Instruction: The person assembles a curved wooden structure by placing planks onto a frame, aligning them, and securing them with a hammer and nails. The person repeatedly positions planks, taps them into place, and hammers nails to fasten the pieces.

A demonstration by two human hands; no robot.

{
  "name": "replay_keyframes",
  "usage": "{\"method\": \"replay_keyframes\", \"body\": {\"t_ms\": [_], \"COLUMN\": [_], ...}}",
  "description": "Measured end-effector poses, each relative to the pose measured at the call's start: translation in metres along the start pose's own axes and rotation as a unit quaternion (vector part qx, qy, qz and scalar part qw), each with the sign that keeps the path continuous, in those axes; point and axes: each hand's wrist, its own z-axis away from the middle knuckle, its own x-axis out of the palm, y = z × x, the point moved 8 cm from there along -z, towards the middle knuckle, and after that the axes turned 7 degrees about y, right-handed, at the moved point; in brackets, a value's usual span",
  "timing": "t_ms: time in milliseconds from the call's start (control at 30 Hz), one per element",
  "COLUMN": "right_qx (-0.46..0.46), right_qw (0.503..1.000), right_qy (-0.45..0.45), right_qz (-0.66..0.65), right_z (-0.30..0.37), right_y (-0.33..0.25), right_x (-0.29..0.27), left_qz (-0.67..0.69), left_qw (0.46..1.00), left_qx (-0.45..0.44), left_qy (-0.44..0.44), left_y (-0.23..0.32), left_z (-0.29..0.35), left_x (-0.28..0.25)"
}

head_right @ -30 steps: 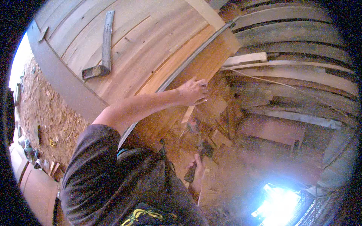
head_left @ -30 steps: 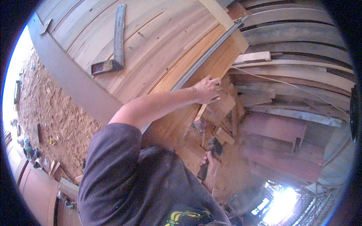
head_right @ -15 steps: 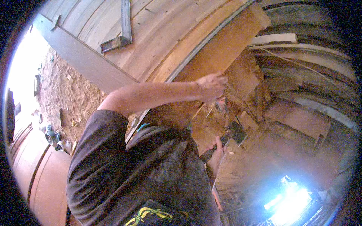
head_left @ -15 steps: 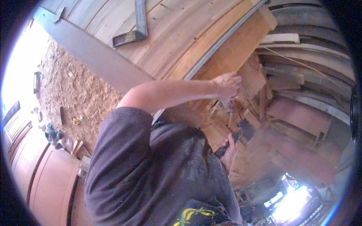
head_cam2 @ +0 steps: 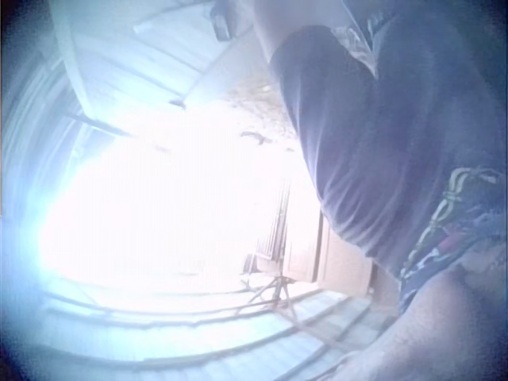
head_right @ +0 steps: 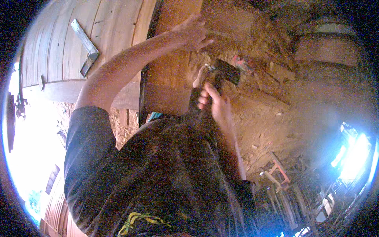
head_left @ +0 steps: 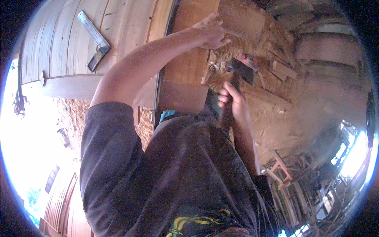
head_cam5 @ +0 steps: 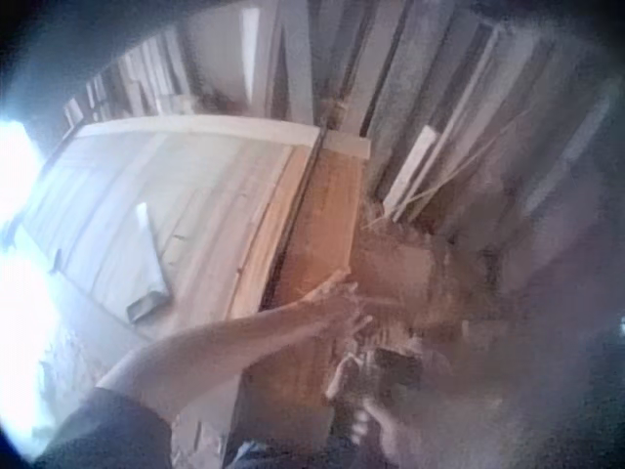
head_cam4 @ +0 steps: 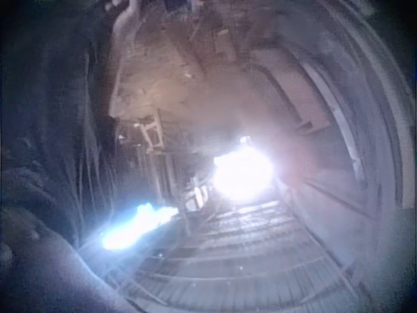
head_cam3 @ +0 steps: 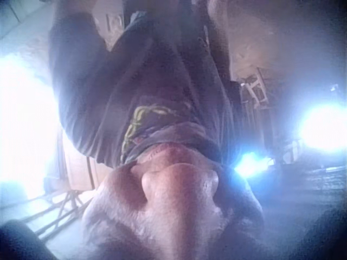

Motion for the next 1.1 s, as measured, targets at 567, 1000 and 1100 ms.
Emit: {"method": "replay_keyframes", "body": {"t_ms": [567, 1000, 1100], "right_qx": [-0.175, -0.171, -0.256], "right_qw": [0.962, 0.957, 0.921], "right_qy": [0.197, 0.191, 0.203], "right_qz": [-0.069, -0.138, -0.214], "right_z": [0.008, 0.03, 0.018], "right_y": [-0.029, -0.07, -0.08], "right_x": [-0.146, -0.261, -0.22], "left_qz": [-0.014, 0.076, 0.049], "left_qw": [0.992, 0.985, 0.981], "left_qx": [0.052, 0.069, 0.043], "left_qy": [0.117, 0.139, 0.184], "left_y": [-0.002, -0.006, -0.012], "left_z": [-0.001, -0.006, -0.02], "left_x": [0.03, 0.026, 0.043]}}
